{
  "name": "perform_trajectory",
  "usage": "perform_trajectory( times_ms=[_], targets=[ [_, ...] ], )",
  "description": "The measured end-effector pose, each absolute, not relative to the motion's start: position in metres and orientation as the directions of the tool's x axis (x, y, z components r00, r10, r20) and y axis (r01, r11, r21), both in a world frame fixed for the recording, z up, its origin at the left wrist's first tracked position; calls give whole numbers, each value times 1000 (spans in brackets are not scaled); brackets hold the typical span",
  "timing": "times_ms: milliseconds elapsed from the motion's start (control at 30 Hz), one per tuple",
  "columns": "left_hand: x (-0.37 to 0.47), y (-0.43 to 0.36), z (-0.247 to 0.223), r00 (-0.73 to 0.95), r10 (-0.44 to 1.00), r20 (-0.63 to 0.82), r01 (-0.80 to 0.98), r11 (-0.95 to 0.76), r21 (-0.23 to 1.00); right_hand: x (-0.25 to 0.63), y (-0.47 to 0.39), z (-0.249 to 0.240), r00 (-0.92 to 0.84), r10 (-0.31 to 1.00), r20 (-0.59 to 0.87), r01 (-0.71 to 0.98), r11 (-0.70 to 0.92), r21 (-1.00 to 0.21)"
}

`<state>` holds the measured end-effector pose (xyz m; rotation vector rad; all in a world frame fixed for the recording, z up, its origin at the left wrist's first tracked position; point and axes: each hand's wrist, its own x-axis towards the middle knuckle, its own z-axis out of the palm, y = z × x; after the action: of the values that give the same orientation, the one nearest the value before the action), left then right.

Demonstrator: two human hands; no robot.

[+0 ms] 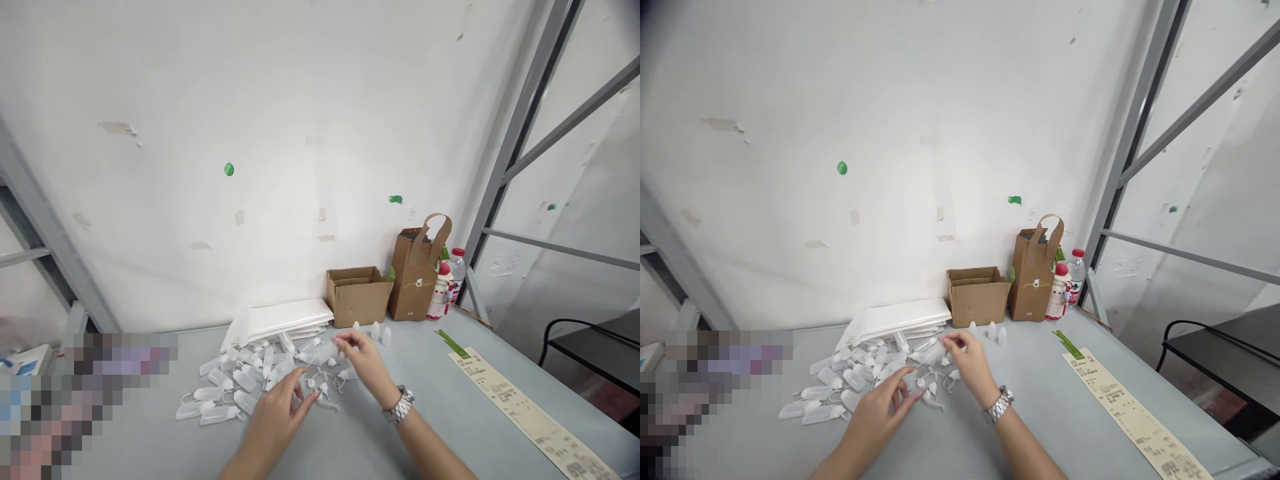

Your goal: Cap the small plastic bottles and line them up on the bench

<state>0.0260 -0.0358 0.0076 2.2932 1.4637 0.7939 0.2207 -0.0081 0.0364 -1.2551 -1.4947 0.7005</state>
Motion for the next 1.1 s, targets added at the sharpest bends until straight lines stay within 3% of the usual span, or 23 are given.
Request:
perform_trajectory(
  times_ms=[67,133,200,267,500,700,800,933,1100],
  targets=[
    [25,-35,7,311,901,303,729,-431,532,244,0,38,158,893,421,551,274,-788],
    [25,-35,5,312,899,307,729,-434,529,264,7,35,190,873,450,772,151,-618],
    [25,-34,3,323,898,299,726,-437,531,276,13,29,188,873,449,874,60,-483],
    [25,-34,2,329,900,286,724,-434,536,280,17,23,182,883,432,901,26,-433],
    [25,-36,8,329,919,215,743,-393,542,277,22,11,174,909,379,918,-10,-396],
    [25,-36,8,328,914,239,735,-406,543,278,15,23,210,904,372,909,-40,-415],
    [24,-35,8,326,911,252,733,-412,542,276,7,34,141,923,358,880,48,-472],
    [24,-34,7,325,908,265,733,-419,536,271,-3,37,-147,971,186,828,224,-515],
    [25,-35,6,297,911,287,705,-412,577,267,-4,24,-168,986,-8,866,144,-478]
  ],
)
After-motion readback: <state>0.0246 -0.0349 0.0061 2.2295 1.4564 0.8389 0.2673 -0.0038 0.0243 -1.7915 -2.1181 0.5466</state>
